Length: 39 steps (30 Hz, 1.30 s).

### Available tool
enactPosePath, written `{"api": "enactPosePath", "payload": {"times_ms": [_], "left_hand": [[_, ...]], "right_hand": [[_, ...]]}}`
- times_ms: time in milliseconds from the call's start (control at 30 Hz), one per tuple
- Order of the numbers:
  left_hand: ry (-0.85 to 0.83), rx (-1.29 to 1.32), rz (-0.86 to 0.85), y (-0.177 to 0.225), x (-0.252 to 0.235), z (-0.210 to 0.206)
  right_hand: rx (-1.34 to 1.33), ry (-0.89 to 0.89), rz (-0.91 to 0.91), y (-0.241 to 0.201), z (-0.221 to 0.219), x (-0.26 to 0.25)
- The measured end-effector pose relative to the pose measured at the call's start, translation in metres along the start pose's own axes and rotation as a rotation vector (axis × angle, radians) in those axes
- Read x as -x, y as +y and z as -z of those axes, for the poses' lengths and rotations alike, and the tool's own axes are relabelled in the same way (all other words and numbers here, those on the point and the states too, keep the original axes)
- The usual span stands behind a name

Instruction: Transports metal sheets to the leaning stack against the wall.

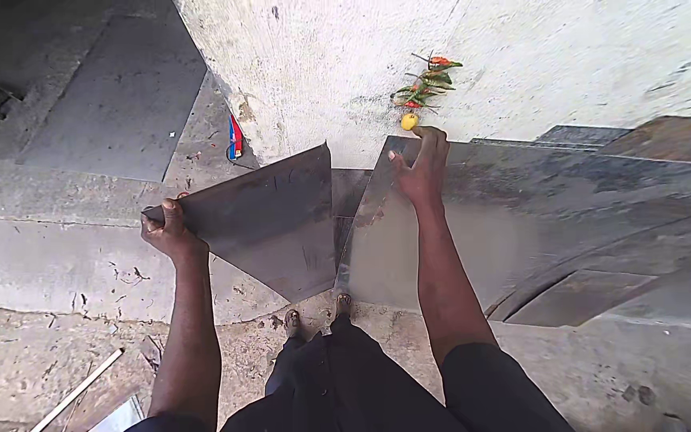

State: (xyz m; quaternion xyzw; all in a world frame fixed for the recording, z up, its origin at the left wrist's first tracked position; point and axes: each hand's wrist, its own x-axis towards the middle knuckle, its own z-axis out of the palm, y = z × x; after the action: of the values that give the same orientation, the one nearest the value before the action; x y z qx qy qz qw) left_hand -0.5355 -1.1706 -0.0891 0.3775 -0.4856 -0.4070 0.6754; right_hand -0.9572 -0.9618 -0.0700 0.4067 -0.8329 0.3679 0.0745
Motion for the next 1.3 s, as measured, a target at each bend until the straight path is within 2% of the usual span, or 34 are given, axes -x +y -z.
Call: {"api": "enactPosePath", "payload": {"times_ms": [67, 167, 300, 367, 433, 533, 600, 833, 967, 1033, 1067, 1100, 1133, 1167, 1200, 1300], "left_hand": [[0.024, -0.055, 0.025, -0.005, -0.009, 0.02], [0.021, -0.088, 0.031, -0.002, -0.012, 0.042], [-0.014, -0.111, -0.014, 0.001, -0.002, 0.035], [-0.017, -0.114, -0.02, -0.001, 0.002, 0.03], [-0.018, -0.126, -0.032, -0.004, -0.005, 0.027], [-0.053, -0.17, -0.026, -0.011, -0.014, 0.031], [-0.06, -0.19, -0.021, -0.013, -0.02, 0.029], [-0.116, -0.152, 0.103, -0.003, -0.02, 0.036], [-0.357, -0.134, 0.156, 0.004, -0.033, 0.078], [-0.585, -0.13, 0.174, 0.0, -0.055, 0.118], [-0.74, -0.133, 0.193, 0.005, -0.067, 0.133], [-0.855, -0.182, 0.243, 0.026, -0.07, 0.13], [-0.509, -0.383, 0.35, 0.063, -0.043, 0.085], [-0.546, -0.509, 0.442, 0.093, -0.041, 0.063], [-0.733, -0.555, 0.447, 0.112, -0.048, 0.054], [-1.274, -0.593, 0.272, 0.127, -0.082, 0.042]], "right_hand": [[0.217, 0.036, 0.078, 0.035, 0.011, -0.011], [0.397, -0.002, 0.201, 0.062, 0.008, -0.006], [0.476, -0.067, 0.215, 0.09, -0.01, 0.012], [0.448, -0.093, 0.207, 0.09, -0.006, 0.01], [0.44, -0.134, 0.188, 0.077, 0.005, -0.013], [0.447, -0.329, 0.127, 0.072, 0.02, -0.016], [0.432, -0.352, 0.151, 0.068, 0.036, 0.004], [0.305, -0.279, 0.198, 0.05, 0.122, 0.141], [0.231, -0.259, 0.19, 0.043, 0.166, 0.195], [0.219, -0.264, 0.182, 0.033, 0.177, 0.213], [0.216, -0.279, 0.182, 0.027, 0.179, 0.22], [0.216, -0.297, 0.185, 0.021, 0.179, 0.226], [0.221, -0.31, 0.189, 0.014, 0.177, 0.232], [0.225, -0.309, 0.193, 0.008, 0.175, 0.236], [0.233, -0.297, 0.197, 0.002, 0.174, 0.24], [0.249, -0.236, 0.209, -0.009, 0.172, 0.247]]}}
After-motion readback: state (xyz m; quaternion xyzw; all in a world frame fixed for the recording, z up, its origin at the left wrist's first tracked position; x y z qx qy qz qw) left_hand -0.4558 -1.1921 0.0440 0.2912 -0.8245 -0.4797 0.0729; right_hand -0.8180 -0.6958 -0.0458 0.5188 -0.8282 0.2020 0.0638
